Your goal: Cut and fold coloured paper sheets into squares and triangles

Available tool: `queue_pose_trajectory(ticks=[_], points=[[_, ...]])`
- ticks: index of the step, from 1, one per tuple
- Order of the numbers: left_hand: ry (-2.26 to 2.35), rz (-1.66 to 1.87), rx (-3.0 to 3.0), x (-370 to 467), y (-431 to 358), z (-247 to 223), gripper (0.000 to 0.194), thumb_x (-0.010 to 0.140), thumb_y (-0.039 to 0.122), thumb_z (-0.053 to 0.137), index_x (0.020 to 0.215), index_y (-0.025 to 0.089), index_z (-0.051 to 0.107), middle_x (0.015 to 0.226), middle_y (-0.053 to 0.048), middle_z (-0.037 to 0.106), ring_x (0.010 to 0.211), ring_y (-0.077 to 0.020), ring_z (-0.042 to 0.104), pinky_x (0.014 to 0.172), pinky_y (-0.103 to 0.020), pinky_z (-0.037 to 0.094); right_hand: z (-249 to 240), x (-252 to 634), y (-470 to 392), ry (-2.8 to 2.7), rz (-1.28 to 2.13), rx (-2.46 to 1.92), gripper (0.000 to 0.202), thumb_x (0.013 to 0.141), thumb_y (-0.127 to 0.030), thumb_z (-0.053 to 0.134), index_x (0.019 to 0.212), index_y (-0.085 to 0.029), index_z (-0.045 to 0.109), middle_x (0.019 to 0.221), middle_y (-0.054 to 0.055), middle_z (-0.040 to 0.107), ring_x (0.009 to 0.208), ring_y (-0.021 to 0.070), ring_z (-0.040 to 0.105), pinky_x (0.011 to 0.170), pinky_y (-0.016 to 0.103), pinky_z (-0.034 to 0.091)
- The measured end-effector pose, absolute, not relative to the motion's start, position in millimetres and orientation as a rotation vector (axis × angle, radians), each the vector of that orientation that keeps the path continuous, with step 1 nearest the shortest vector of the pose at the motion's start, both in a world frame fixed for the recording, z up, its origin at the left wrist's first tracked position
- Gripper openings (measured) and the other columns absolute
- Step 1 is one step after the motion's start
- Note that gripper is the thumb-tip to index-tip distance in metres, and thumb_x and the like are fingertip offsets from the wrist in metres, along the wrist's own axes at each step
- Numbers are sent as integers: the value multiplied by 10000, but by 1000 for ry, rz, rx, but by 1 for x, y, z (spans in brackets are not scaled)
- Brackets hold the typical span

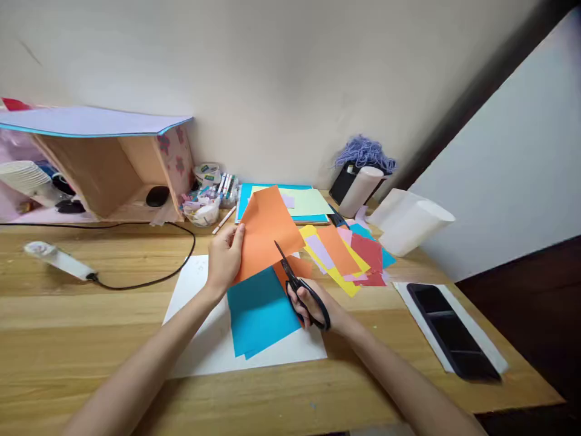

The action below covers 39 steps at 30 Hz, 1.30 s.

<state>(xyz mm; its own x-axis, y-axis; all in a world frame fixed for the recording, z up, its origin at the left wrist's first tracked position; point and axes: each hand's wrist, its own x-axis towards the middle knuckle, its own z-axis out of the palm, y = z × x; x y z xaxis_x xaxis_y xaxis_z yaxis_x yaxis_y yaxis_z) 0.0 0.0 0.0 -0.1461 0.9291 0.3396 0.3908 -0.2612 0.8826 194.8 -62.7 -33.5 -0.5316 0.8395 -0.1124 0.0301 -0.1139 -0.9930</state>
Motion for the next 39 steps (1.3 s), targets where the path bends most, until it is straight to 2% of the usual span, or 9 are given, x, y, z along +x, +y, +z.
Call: queue_pose_trajectory(ticks=[5, 12, 26, 29, 33, 39], points=[[1480, 1413, 1617, 0, -1, -1, 320, 830, 409, 409, 659, 157, 507, 635, 16, 485, 610, -106, 432, 551, -193, 326, -37, 195, -63, -1548, 1683, -1044, 547, 646, -732, 417, 678, -187, 377, 448, -90, 334, 316, 56, 359, 321, 187, 362], [1434, 1381, 1603, 3, -3, 0, 309, 830, 391, 406, 654, 160, 511, 633, 11, 502, 611, -113, 451, 539, -194, 328, -41, 197, -64, -1627, 1732, -1006, 654, 611, -806, 234, 702, -177, 390, 468, -69, 371, 348, 55, 377, 340, 167, 321], [1441, 1337, 1590, 4, -4, 1, 321, 826, 398, 408, 640, 154, 504, 623, 12, 495, 618, -117, 463, 542, -196, 337, -28, 189, -66, -1551, 1624, -1153, 608, 588, -790, 372, 655, -186, 374, 432, -86, 346, 307, 50, 351, 309, 177, 329], [1440, 1342, 1589, 4, -4, 0, 315, 826, 390, 410, 639, 154, 503, 623, 12, 496, 614, -115, 455, 537, -195, 329, -32, 190, -66, -1559, 1596, -1146, 579, 630, -764, 369, 661, -186, 382, 423, -86, 350, 301, 53, 356, 309, 176, 326], [1414, 1343, 1562, 5, -4, 0, 304, 826, 388, 408, 661, 155, 511, 640, 10, 505, 626, -118, 456, 542, -196, 328, -36, 191, -66, -1589, 1585, -1131, 599, 620, -781, 338, 663, -186, 382, 421, -85, 345, 302, 54, 355, 305, 173, 317], [1461, 1308, 1588, 10, -8, -2, 339, 824, 406, 414, 596, 160, 463, 588, 31, 429, 575, -101, 391, 515, -201, 282, -38, 192, -67, -1588, 1621, -1067, 634, 639, -788, 266, 712, -175, 411, 453, -75, 361, 330, 48, 350, 334, 173, 345]])
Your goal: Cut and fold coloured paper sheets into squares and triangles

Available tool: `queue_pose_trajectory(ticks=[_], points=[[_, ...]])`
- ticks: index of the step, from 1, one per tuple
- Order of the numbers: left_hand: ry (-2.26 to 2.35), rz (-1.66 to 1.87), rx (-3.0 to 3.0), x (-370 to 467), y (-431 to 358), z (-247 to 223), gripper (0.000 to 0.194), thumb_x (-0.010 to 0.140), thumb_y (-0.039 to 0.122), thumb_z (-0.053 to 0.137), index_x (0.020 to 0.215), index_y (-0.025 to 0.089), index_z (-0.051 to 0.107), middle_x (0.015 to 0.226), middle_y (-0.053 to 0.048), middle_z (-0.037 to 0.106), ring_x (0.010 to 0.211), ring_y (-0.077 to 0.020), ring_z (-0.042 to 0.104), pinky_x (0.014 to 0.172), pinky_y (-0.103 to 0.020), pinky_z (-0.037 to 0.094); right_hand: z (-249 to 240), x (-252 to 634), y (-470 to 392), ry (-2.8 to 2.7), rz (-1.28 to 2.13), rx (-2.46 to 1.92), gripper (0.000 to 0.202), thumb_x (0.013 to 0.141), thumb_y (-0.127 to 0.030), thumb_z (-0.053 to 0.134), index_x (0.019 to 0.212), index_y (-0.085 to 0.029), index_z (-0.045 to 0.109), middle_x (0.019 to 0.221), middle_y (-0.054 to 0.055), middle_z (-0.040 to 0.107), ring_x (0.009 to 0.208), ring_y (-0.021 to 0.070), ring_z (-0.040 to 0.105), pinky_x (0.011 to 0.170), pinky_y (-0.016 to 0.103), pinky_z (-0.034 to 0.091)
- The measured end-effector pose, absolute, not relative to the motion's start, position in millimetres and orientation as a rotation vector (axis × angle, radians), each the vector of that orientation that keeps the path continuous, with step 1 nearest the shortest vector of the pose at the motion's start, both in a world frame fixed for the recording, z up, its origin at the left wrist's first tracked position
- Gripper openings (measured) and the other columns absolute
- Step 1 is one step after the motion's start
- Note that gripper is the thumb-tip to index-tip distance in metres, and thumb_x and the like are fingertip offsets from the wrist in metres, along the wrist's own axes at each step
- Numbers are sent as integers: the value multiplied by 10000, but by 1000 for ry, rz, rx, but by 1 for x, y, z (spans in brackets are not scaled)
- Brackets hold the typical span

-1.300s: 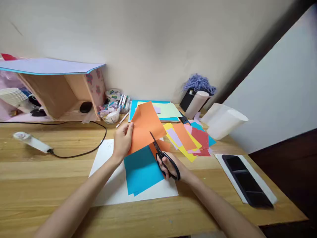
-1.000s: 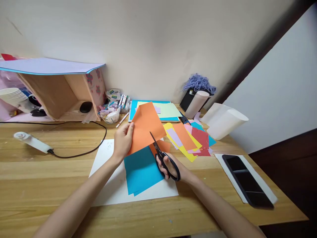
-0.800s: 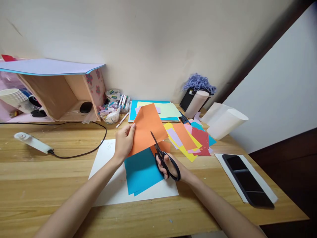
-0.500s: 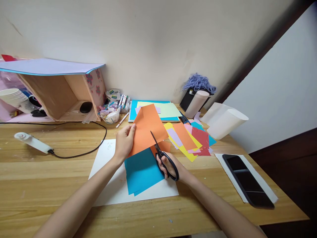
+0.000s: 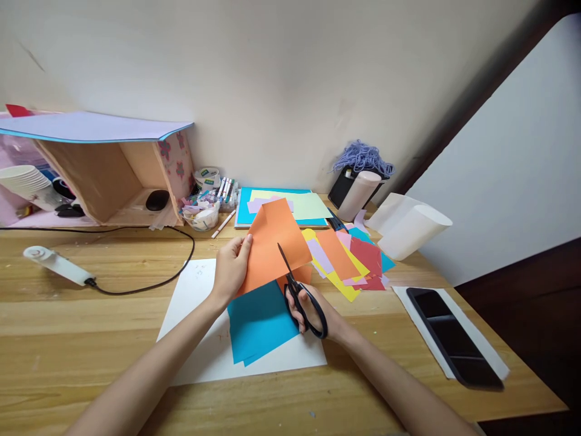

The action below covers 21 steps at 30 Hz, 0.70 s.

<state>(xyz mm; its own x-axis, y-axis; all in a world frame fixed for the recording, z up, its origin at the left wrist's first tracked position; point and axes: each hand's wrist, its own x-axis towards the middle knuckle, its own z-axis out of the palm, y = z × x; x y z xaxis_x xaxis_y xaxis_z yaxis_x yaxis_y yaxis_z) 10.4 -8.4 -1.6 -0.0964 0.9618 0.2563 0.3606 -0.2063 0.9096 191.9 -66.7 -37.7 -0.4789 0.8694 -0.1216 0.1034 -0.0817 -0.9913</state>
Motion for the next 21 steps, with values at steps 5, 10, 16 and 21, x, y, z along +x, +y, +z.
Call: queue_pose_trajectory(ticks=[5, 10, 16, 21], points=[[1477, 1286, 1593, 11, -10, -4, 348, 828, 416, 400, 600, 161, 462, 582, 34, 407, 566, -100, 371, 515, -208, 271, -35, 191, -66, -1574, 1613, -1114, 647, 608, -808, 274, 686, -177, 395, 438, -80, 349, 318, 51, 353, 319, 174, 337], [1477, 1297, 1582, 11, -9, -4, 352, 823, 419, 403, 584, 163, 448, 573, 34, 400, 559, -100, 363, 508, -209, 261, -33, 188, -65, -1570, 1570, -1167, 606, 628, -786, 317, 655, -182, 371, 427, -79, 357, 306, 53, 372, 307, 168, 322], [1476, 1296, 1574, 11, -10, -3, 353, 822, 424, 400, 606, 158, 486, 589, 25, 456, 566, -107, 392, 513, -208, 281, -36, 189, -65, -1567, 1570, -1179, 585, 649, -765, 333, 650, -182, 380, 417, -81, 355, 298, 52, 361, 303, 169, 322], [1440, 1267, 1609, 12, -10, -5, 337, 828, 413, 404, 640, 156, 515, 633, 14, 511, 627, -117, 450, 549, -201, 314, -42, 191, -65, -1571, 1646, -1101, 651, 625, -801, 244, 712, -177, 409, 445, -72, 379, 318, 54, 379, 329, 170, 341]])
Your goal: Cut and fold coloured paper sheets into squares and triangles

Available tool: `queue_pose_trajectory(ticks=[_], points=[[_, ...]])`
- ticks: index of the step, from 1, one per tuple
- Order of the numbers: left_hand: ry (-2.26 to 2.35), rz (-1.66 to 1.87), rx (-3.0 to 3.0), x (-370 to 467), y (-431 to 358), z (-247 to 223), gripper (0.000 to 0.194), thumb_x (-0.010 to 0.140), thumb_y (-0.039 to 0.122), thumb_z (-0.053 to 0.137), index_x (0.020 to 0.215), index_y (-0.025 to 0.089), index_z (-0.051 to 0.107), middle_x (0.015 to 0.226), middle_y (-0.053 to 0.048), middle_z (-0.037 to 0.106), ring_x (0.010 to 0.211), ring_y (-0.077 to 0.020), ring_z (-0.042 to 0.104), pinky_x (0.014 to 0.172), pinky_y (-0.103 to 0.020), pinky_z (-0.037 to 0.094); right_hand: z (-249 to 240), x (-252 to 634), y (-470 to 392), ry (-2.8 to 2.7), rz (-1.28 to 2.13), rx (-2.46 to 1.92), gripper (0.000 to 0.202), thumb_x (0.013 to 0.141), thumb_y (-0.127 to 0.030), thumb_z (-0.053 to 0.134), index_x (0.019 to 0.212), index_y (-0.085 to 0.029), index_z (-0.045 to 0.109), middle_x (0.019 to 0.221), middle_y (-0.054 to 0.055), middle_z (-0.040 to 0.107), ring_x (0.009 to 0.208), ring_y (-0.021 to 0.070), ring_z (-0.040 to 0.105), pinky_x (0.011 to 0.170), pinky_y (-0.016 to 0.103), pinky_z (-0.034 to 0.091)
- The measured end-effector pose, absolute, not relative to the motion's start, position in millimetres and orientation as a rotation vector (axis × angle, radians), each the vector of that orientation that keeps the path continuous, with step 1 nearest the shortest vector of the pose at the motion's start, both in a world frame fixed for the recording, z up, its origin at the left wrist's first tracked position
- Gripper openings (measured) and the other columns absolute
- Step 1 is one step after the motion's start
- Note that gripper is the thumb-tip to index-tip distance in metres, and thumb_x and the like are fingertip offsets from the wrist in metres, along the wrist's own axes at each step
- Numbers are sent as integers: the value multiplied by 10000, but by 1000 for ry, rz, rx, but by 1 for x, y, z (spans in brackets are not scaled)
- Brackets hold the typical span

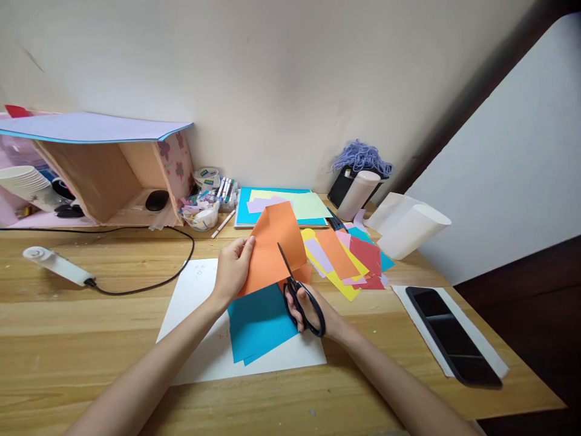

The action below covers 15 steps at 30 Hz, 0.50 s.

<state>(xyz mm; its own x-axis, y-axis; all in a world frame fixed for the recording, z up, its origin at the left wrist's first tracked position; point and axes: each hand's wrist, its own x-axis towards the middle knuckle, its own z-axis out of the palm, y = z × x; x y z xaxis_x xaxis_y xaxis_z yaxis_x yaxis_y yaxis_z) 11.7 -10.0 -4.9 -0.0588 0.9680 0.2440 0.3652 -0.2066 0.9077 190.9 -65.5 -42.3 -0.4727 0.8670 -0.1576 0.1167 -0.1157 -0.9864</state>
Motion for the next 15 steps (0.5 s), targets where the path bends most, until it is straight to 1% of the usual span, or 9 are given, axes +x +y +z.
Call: queue_pose_trajectory(ticks=[4, 10, 15], points=[[1392, 1237, 1600, 13, -11, -7, 327, 826, 426, 402, 694, 160, 539, 684, 2, 551, 695, -136, 488, 576, -200, 344, -44, 191, -65, -1558, 1638, -1093, 664, 630, -802, 226, 729, -174, 414, 450, -69, 384, 323, 58, 386, 338, 176, 348], [1402, 1236, 1578, 12, -11, -8, 350, 817, 447, 405, 687, 156, 550, 663, 1, 549, 664, -136, 487, 552, -201, 348, -36, 186, -65, -1538, 1584, -1161, 650, 595, -814, 293, 671, -178, 397, 413, -81, 356, 294, 56, 368, 295, 170, 316], [1403, 1233, 1581, 12, -11, -8, 348, 819, 446, 404, 677, 159, 540, 644, 8, 527, 651, -132, 479, 552, -202, 345, -32, 184, -65, -1520, 1546, -1233, 619, 597, -799, 339, 641, -183, 379, 394, -84, 356, 275, 53, 368, 282, 164, 296]])
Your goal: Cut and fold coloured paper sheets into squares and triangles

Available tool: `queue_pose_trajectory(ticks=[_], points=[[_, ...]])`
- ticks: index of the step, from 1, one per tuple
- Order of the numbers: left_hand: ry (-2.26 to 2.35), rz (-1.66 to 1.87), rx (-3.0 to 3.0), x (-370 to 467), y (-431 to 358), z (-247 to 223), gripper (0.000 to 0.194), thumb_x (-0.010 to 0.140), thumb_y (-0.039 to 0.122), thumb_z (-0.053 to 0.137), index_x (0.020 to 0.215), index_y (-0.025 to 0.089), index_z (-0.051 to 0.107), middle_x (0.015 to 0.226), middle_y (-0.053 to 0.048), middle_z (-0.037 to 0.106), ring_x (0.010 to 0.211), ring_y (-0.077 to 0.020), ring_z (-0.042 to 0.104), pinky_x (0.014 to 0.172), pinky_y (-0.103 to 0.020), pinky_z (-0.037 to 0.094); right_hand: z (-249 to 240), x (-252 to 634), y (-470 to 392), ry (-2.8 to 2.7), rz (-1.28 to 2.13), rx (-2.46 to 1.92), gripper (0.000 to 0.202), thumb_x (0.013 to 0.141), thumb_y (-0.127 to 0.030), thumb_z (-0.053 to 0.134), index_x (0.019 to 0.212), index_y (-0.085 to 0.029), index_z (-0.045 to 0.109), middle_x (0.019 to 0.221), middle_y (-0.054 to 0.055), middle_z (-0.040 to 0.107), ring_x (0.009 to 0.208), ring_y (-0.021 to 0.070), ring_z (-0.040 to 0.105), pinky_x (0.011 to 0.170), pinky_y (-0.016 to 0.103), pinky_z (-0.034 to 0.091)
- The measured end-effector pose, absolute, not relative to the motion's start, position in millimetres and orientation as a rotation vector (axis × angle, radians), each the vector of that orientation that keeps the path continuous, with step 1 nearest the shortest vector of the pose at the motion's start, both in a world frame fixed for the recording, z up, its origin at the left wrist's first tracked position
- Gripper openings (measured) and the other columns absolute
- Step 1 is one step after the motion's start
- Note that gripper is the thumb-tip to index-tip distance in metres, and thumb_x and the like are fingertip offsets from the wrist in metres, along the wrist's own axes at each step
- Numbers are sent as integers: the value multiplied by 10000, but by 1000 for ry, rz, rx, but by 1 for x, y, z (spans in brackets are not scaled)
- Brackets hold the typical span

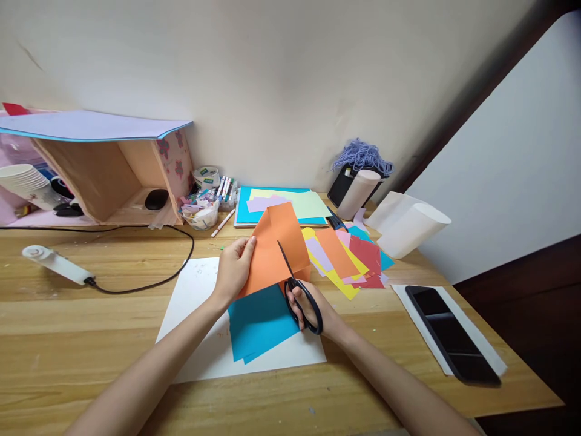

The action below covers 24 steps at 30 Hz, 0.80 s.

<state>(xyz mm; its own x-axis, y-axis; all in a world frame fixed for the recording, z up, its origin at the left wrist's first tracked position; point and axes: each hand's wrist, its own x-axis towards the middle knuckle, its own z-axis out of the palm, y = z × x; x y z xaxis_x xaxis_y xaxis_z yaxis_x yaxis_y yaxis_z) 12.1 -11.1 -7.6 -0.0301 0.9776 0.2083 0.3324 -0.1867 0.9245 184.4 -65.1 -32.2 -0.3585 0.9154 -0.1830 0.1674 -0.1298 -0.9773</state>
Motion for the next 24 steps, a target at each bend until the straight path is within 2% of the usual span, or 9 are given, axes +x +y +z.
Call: queue_pose_trajectory(ticks=[10, 24], points=[[1381, 1189, 1603, 15, -11, -11, 343, 822, 436, 397, 676, 161, 542, 655, 3, 521, 671, -140, 482, 597, -215, 362, -45, 187, -65, -1467, 1663, -1120, 675, 596, -823, 240, 704, -176, 398, 419, -76, 382, 309, 65, 396, 328, 182, 345], [1399, 1198, 1594, 16, -12, -11, 353, 816, 446, 405, 642, 166, 531, 638, 10, 533, 663, -137, 496, 595, -214, 367, -42, 185, -64, -1468, 1579, -1205, 595, 628, -779, 340, 638, -185, 378, 379, -85, 366, 261, 60, 378, 279, 163, 297]])
